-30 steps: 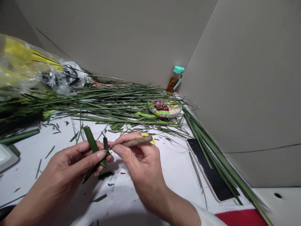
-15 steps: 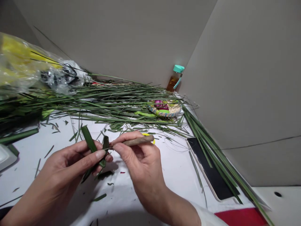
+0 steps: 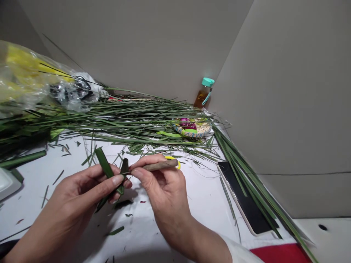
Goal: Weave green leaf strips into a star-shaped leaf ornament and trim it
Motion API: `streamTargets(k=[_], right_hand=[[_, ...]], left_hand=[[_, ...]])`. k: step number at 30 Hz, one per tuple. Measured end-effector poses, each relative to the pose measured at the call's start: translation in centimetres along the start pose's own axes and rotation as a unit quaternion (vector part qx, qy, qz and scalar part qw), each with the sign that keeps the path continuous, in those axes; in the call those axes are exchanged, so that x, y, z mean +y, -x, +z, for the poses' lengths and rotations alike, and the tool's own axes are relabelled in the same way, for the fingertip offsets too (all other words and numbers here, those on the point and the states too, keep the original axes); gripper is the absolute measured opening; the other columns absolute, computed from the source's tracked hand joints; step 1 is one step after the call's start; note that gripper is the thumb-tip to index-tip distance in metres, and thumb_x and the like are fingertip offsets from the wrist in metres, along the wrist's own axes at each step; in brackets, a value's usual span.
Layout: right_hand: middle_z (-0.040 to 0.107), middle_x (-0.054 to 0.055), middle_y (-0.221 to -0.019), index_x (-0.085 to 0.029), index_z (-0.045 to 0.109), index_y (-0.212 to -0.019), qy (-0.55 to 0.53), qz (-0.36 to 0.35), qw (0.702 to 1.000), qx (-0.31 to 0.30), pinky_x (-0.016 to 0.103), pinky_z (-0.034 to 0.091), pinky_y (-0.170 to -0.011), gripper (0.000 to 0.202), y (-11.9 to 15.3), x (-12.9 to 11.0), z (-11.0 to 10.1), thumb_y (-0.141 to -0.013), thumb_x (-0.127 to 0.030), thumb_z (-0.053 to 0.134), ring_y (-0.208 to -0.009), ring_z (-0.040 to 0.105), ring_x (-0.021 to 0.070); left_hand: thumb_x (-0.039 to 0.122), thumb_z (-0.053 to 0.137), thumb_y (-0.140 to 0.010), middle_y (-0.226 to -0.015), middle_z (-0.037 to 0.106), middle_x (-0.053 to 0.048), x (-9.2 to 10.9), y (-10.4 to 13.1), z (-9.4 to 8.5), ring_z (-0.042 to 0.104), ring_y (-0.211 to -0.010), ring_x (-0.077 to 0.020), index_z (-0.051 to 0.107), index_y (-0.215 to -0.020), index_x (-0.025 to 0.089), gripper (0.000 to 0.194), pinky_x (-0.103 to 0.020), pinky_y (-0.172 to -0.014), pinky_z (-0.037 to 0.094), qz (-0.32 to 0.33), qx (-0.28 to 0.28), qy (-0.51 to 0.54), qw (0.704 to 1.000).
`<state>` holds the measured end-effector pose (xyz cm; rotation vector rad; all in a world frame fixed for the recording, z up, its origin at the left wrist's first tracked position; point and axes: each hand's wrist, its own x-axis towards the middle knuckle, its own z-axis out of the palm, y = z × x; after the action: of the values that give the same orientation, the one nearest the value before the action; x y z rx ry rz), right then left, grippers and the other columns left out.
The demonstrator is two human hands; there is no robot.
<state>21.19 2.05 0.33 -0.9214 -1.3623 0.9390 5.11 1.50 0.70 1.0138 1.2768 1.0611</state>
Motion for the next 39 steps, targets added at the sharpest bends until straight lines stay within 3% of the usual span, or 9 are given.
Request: streamTargets(k=[21,26,35,39], right_hand=[[0.072,0.000,-0.083,-0.022,0.075,-0.086,0.020,0.002,1.000,-0.011,0.024,0.059,-0.070,0.010,-0.4,0.0,-0.1,-0.091,-0.020,0.067,-0.077,0.071,0.0142],[0.073,0.000,-0.083,-0.023,0.074,-0.087,0.045,-0.028,0.999,-0.015,0.022,0.057,-0.064,0.012,-0.1,0.3,0.0,-0.091,-0.015,0.065,-0.075,0.070,0.0138],[0.075,-0.001,-0.083,-0.024,0.073,-0.092,0.073,-0.118,0.990,-0.016,0.025,0.058,-0.072,0.016,-0.1,0.9,0.2,-0.091,-0.009,0.065,-0.077,0.072,0.0143],[0.075,0.001,-0.084,-0.024,0.072,-0.094,0.103,-0.148,0.983,-0.025,0.028,0.059,-0.072,0.018,0.1,1.2,0.3,-0.093,-0.009,0.063,-0.079,0.072,0.0165]], left_hand=[[0.036,0.080,-0.072,-0.061,0.063,0.002,0.4,-0.2,0.4,0.053,-0.060,-0.0153,0.069,-0.064,0.022,0.019,-0.026,-0.056,0.043,-0.009,0.012,0.010,1.000],[0.034,0.081,-0.069,-0.066,0.068,0.000,0.5,-0.2,0.5,0.058,-0.064,-0.0173,0.074,-0.067,0.022,0.014,-0.025,-0.058,0.048,-0.009,0.010,0.027,1.000],[0.033,0.080,-0.072,-0.070,0.070,0.001,-0.3,-0.3,0.4,0.065,-0.071,-0.0192,0.075,-0.071,0.023,0.012,-0.029,-0.066,0.053,-0.027,0.011,0.049,0.998],[0.032,0.080,-0.072,-0.069,0.071,0.001,-0.3,-0.3,0.4,0.063,-0.067,-0.0177,0.075,-0.070,0.022,0.011,-0.027,-0.062,0.052,-0.027,0.018,0.052,0.998]])
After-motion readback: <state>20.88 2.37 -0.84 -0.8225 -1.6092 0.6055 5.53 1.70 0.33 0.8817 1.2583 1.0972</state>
